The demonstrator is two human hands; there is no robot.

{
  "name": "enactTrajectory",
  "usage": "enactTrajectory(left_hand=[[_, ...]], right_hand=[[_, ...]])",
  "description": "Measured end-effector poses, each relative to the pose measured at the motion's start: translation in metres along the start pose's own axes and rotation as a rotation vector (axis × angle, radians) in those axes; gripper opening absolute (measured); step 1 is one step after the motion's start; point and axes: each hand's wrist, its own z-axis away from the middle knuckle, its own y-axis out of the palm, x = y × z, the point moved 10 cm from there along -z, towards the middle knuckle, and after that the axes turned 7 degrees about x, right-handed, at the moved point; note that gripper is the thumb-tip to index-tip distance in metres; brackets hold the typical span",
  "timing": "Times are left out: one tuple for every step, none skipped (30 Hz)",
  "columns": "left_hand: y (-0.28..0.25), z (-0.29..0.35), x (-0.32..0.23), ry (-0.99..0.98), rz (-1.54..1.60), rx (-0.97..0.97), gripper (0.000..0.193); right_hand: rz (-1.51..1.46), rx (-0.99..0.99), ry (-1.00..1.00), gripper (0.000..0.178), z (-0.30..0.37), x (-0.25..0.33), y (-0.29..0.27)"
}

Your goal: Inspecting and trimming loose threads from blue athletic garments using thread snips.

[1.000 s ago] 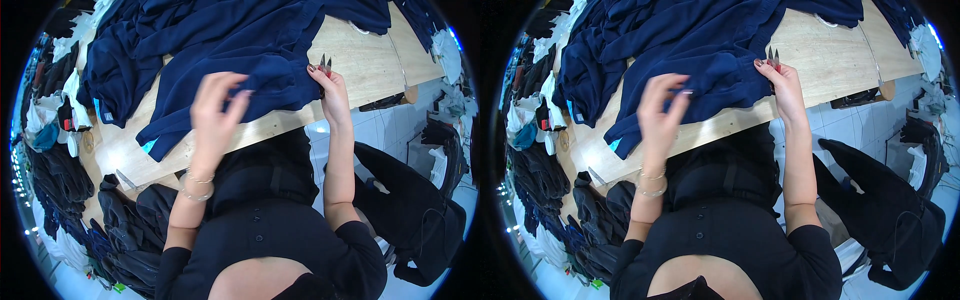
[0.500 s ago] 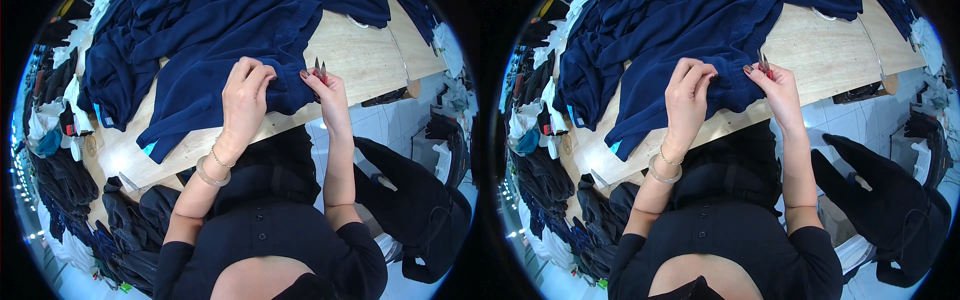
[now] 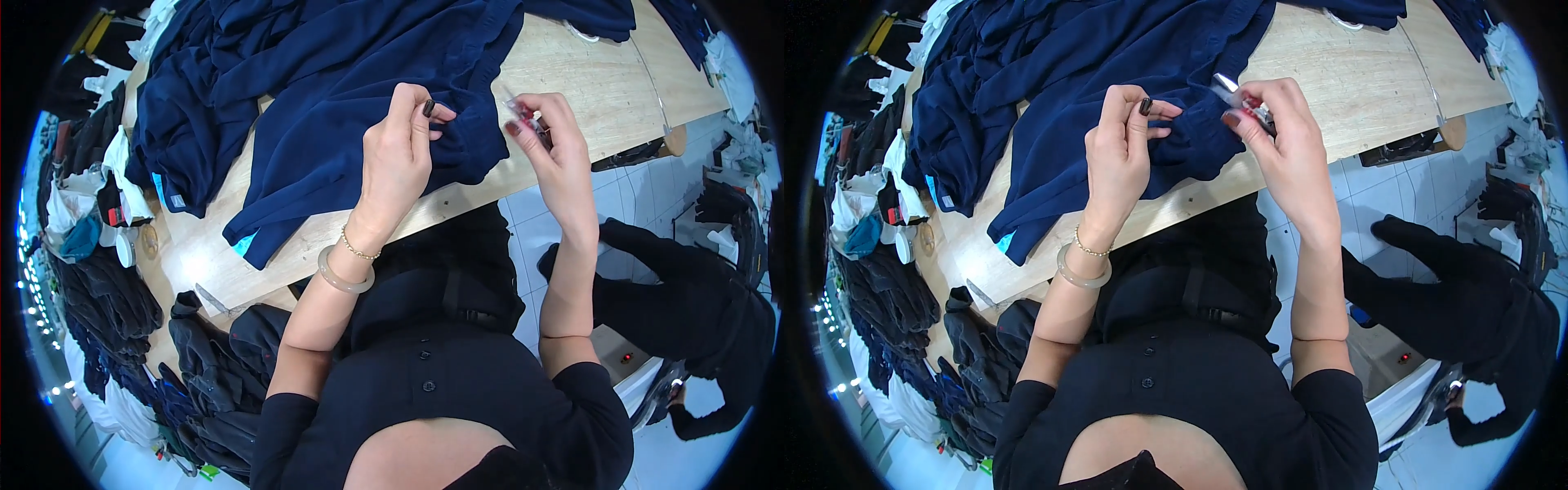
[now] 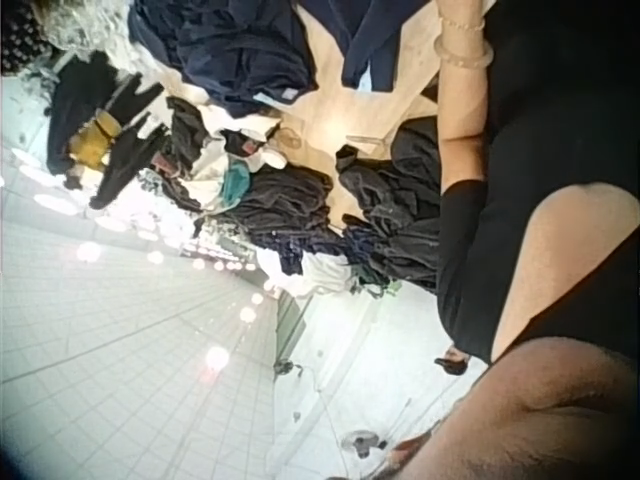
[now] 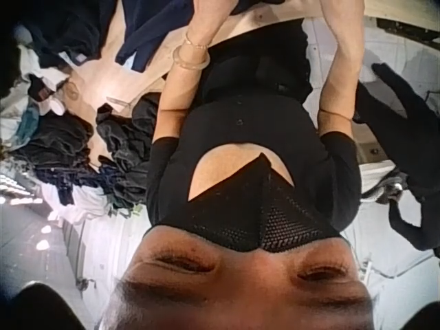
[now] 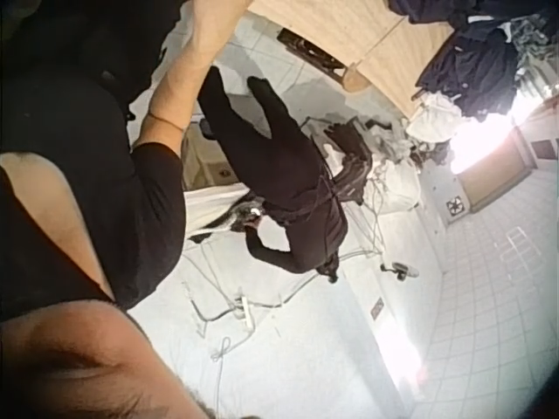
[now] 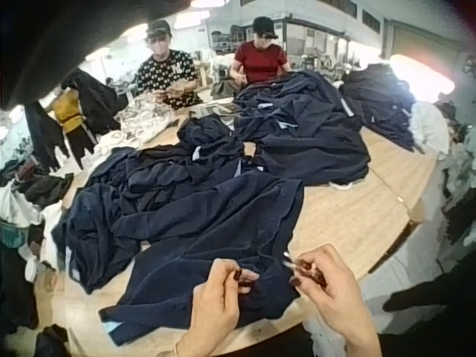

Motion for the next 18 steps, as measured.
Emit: enactTrajectory(left_hand=[[0.001,0.000,0.000,0.000,0.000,0.000,0.008],[0.001,0.000,-0.003,0.012,-0.013,-0.005,0.008],[0.002,0.000,-0.006,0.024,-0.026,-0.010,0.008],[0.002,0.000,-0.008,0.026,-0.023,-0.009,0.008],[0.004,0.001,-0.007,0.002,-0.051,0.016,0.009],[0.006,0.001,-0.006,-0.021,-0.078,0.040,0.009],[0.007,0.001,-0.006,-0.020,-0.078,0.041,0.009],[0.007,0.002,-0.005,-0.020,-0.085,0.036,0.009],[0.007,0.002,-0.005,-0.020,-0.092,0.031,0.009],[0.008,0.002,-0.005,-0.020,-0.094,0.030,0.009],[0.008,0.002,-0.005,-0.018,-0.103,0.028,0.009],[0.008,0.002,-0.005,-0.016,-0.112,0.026,0.009],[0.008,0.002,-0.005,-0.016,-0.113,0.027,0.009],[0.008,0.002,-0.006,-0.013,-0.133,0.029,0.008],[0.009,0.002,-0.006,-0.011,-0.154,0.031,0.008],[0.009,0.002,-0.006,-0.010,-0.154,0.032,0.008],[0.009,0.002,-0.007,0.005,-0.164,0.032,0.007],[0.009,0.002,-0.008,0.020,-0.174,0.032,0.007]], right_hand=[[0.084,0.066,-0.012,0.026,0.001,0.004,0.003],[0.170,0.130,-0.023,0.028,0.001,0.008,0.006],[0.173,0.127,-0.023,0.028,0.001,0.014,0.005],[0.175,0.139,0.061,0.027,0.001,0.012,0.005],[0.175,0.151,0.144,0.027,0.002,0.006,0.005],[0.176,0.150,0.144,0.027,0.003,0.005,0.006],[0.256,0.153,0.076,0.025,0.004,0.007,0.008],[0.336,0.157,0.007,0.024,0.005,0.011,0.011],[0.335,0.157,0.005,0.024,0.006,0.010,0.013],[0.390,0.140,-0.039,0.025,0.007,0.015,0.015],[0.445,0.122,-0.082,0.026,0.008,0.020,0.017],[0.445,0.122,-0.082,0.026,0.009,0.020,0.018],[0.472,0.113,-0.093,0.026,0.009,0.022,0.019],[0.500,0.105,-0.104,0.026,0.009,0.024,0.019],[0.500,0.103,-0.104,0.026,0.009,0.024,0.019],[0.512,0.103,-0.121,0.025,0.009,0.027,0.021],[0.525,0.103,-0.138,0.025,0.009,0.029,0.022],[0.525,0.103,-0.137,0.025,0.009,0.030,0.022]])
